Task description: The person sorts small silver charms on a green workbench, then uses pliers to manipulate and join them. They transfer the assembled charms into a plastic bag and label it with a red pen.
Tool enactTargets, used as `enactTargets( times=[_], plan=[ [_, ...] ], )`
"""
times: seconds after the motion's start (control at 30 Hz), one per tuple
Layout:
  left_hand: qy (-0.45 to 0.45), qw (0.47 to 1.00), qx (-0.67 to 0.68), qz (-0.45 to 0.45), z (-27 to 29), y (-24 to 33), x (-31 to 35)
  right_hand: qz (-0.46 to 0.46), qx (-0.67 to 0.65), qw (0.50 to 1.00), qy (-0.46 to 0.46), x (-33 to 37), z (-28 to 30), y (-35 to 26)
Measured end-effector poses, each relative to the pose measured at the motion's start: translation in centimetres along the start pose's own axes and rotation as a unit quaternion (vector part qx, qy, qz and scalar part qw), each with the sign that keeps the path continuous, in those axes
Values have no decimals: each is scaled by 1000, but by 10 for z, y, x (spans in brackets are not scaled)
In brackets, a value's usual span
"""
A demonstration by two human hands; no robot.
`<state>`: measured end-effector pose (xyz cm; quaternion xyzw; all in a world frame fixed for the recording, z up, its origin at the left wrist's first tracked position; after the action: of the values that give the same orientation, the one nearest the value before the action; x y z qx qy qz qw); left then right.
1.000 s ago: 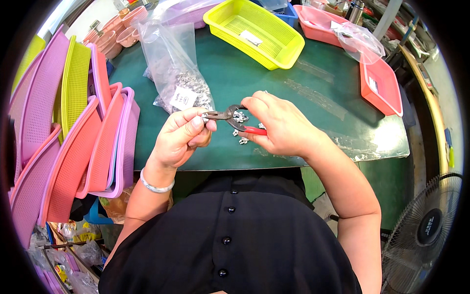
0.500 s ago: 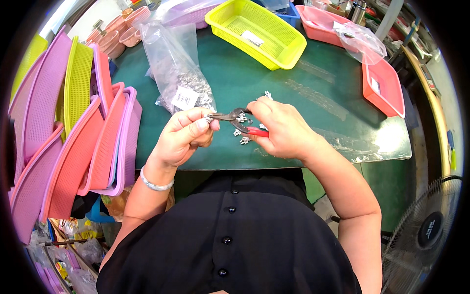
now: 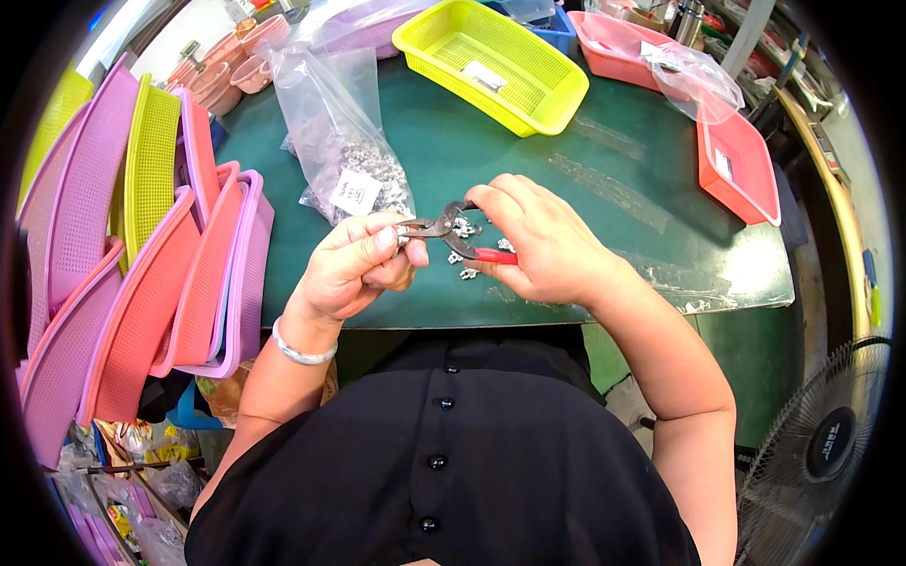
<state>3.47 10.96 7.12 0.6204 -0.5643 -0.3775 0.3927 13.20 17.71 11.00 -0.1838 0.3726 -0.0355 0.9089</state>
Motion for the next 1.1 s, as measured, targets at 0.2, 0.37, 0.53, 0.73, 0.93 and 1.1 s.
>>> enactTargets(
  times=[0.2, 0.37, 0.53, 0.73, 0.93, 1.1],
  plan=[
    [-48, 998, 24, 18, -8, 0, 3, 26, 14, 999, -21, 2, -2, -5],
    [-49, 998, 29, 20, -6, -2, 4, 25, 27, 999, -25, 1, -2, -9],
    [-36, 999, 11, 29, -3, -6, 4, 9, 20, 1000, -21, 5, -7, -6],
    [-39, 998, 18, 35, -2, -8, 3, 10, 12, 1000, -11, 5, -8, -4],
    [-40, 998, 16, 37, 0, -10, 3, -6, 3, 1000, -17, 6, -12, 1],
    [-24, 999, 3, 39, 2, -12, 2, -14, -5, 1000, -18, 7, -16, 5]
  ],
)
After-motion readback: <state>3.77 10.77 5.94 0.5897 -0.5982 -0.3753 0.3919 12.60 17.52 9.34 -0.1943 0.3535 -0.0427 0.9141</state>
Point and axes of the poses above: each hand's wrist, its own x-axis away from the middle knuckle, its own z-axis out of the back of the hand, y = z × x, the point moved 9 cm from there along -x, towards the middle knuckle, and after that the axes turned 14 degrees about y, right-handed, at the moved point
